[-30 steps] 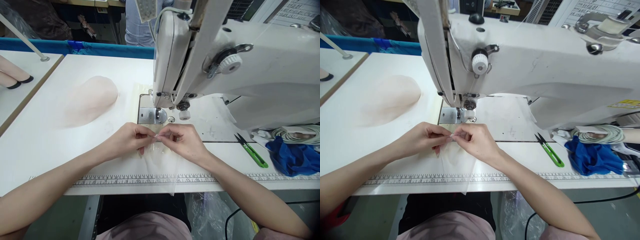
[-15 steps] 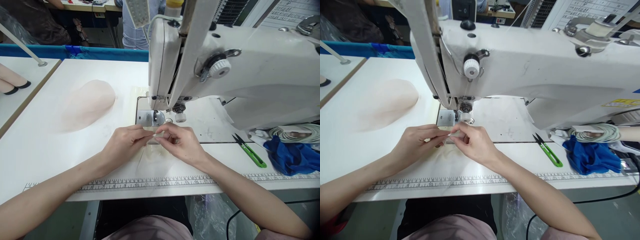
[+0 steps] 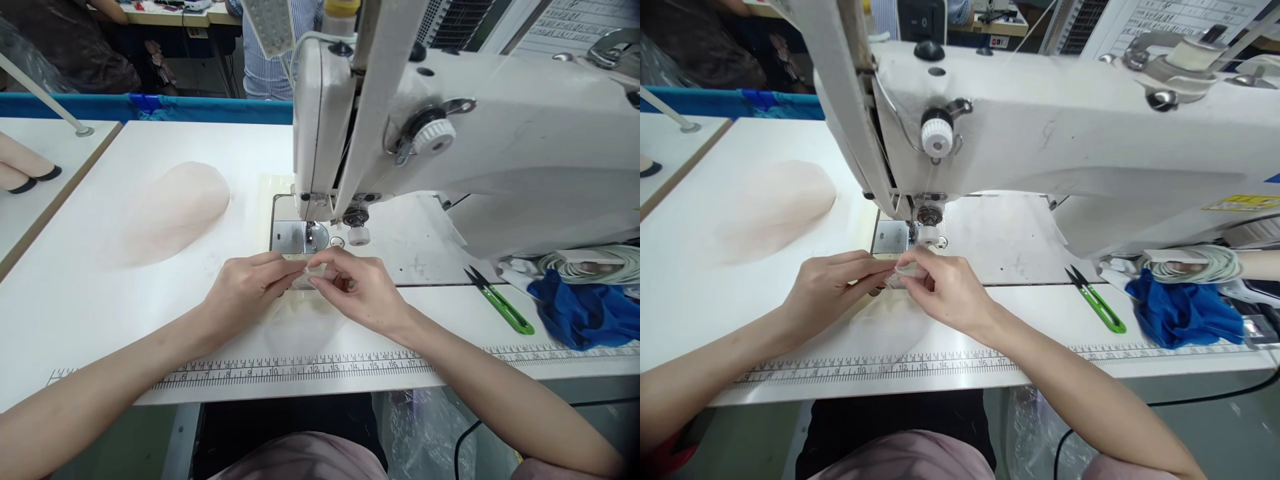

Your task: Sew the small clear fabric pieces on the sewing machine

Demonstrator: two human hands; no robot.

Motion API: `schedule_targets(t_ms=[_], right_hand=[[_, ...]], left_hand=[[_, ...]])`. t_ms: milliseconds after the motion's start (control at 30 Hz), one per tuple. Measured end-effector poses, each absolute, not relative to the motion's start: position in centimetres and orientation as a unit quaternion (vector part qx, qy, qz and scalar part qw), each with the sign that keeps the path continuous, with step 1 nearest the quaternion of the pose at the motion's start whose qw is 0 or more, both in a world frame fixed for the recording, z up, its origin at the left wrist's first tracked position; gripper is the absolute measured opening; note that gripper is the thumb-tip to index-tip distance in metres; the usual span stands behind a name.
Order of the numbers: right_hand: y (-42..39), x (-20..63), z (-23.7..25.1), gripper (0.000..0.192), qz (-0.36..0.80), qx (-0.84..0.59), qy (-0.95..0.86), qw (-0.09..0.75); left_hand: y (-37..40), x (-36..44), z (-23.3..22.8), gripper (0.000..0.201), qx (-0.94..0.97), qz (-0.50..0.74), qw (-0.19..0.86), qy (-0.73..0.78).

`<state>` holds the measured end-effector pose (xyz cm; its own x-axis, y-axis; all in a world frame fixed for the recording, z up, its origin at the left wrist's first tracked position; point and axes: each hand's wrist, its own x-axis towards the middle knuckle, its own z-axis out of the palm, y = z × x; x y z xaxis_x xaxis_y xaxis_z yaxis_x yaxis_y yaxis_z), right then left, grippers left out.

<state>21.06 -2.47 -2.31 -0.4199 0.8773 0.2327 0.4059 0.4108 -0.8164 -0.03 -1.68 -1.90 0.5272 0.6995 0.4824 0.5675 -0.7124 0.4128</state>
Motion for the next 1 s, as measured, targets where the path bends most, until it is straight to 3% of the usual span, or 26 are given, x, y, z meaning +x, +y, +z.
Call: schedule_targets(t_ms=[400,1000], right_hand=[[-2.45,21.1,-2.52,0.013,0.326,-0.418,-0.776,0.342],[-2.44,21.1,-2.47,0.005,0.336,-0.422,-0.769,0.342]], left_hand=[[-1.73,0.13,-2.04,0.021,0.873,0.325,0.071,0.358],[-1.84,0.4,-1.64,0.011,0.868,0.348,0.045,0.352]])
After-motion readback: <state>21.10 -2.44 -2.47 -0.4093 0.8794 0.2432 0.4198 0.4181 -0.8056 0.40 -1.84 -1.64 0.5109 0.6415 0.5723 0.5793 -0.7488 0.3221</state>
